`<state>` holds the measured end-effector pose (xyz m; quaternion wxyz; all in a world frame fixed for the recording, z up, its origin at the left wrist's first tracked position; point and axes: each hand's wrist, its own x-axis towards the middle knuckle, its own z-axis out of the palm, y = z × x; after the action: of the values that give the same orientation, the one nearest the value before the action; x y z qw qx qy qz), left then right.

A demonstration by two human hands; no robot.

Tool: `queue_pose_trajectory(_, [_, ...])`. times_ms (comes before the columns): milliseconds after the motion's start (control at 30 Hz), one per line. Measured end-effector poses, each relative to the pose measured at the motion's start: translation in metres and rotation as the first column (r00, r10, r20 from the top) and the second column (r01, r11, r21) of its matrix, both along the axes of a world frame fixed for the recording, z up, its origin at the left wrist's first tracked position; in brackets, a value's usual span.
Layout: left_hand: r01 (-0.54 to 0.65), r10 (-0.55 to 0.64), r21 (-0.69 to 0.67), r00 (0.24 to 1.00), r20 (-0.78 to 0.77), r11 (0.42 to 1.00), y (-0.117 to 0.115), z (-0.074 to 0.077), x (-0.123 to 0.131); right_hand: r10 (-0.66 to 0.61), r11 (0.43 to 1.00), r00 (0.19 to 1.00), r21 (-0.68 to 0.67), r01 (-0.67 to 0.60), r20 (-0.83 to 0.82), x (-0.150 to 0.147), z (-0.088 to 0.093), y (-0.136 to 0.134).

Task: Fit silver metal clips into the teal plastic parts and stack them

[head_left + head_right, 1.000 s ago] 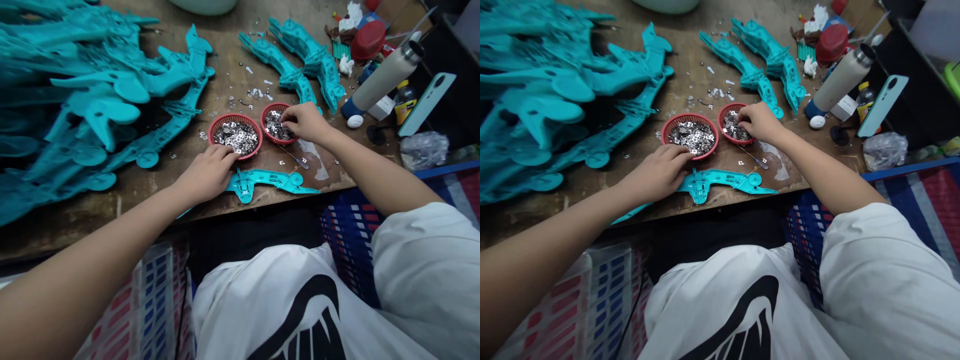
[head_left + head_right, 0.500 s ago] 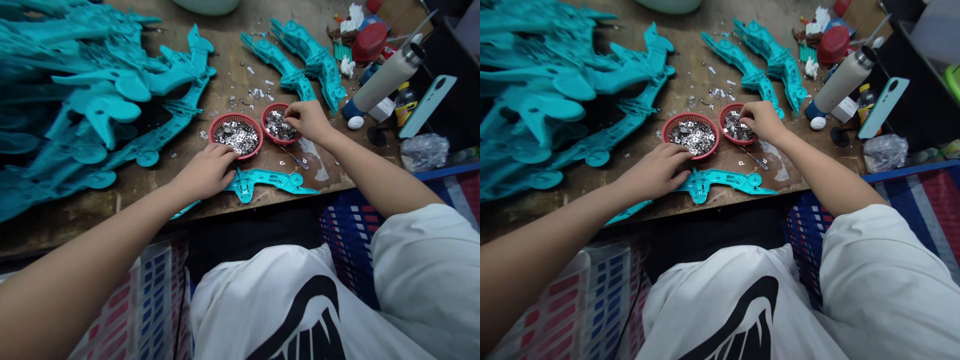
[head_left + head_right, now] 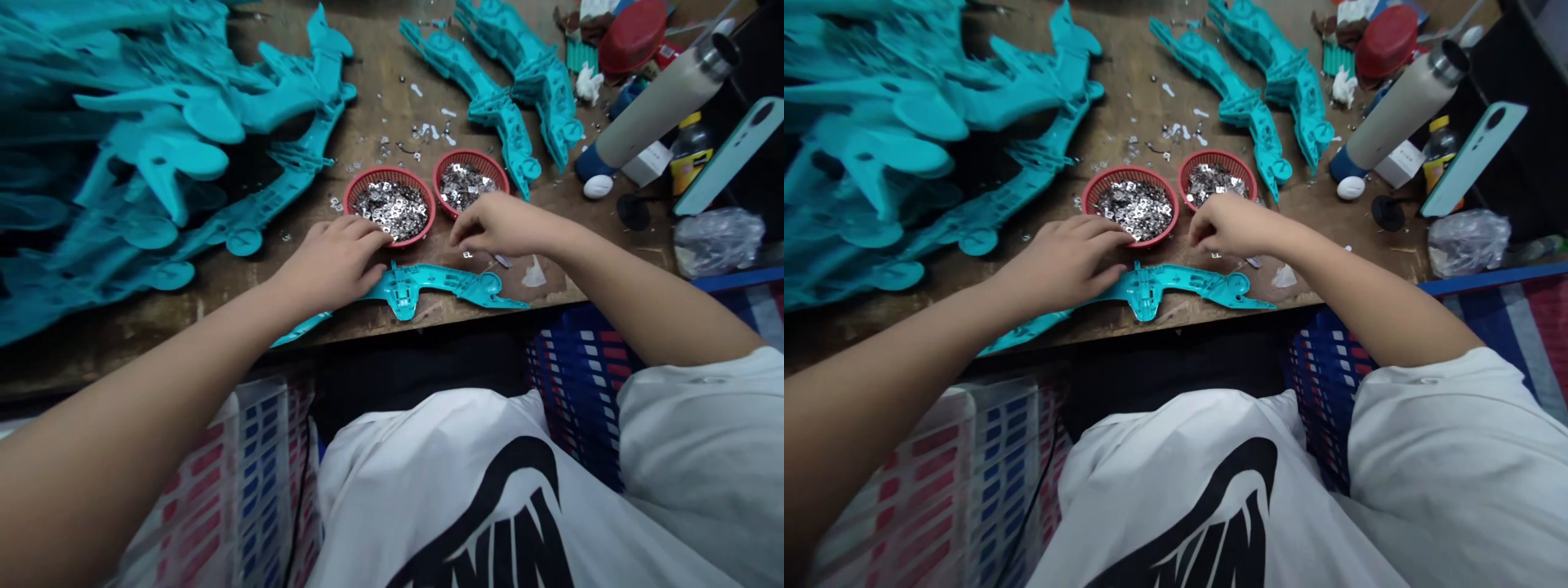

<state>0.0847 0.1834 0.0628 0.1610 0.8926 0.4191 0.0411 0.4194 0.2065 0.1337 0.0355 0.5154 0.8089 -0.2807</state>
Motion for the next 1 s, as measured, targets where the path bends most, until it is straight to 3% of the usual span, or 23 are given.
queue_pose_trajectory(167, [-0.005,0.005,-0.032,1.000,-0.006,0.999,0.004,0.000,-0.002,0.057,0.968,0.989,-0.251,-0.021,0.137,-0.015,-0.007,-0.014])
queue_pose_trajectory(367, [-0.018,0.018,-0.062,1.000,0.006,0.998,0.004,0.001,0.000,-0.009,0.943,0.991,-0.327,0.054,0.136,-0.004,-0.024,-0.005])
queue_pose_trajectory(533, [-0.019,0.020,-0.052,0.999,0.028,0.998,0.003,0.000,-0.001,0.001,0.942,0.999,-0.334,0.015,0.047,-0.003,-0.028,-0.008])
queue_pose_trajectory(767, [-0.022,0.024,-0.060,0.999,0.022,0.998,0.002,0.001,-0.001,-0.020,0.951,0.992,-0.303,0.056,0.123,-0.016,-0.020,-0.017])
queue_pose_trajectory(1000, [-0.026,0.027,-0.043,0.999,0.023,0.999,0.001,0.001,-0.001,0.012,0.993,0.983,-0.118,0.011,0.186,-0.028,-0.017,-0.029])
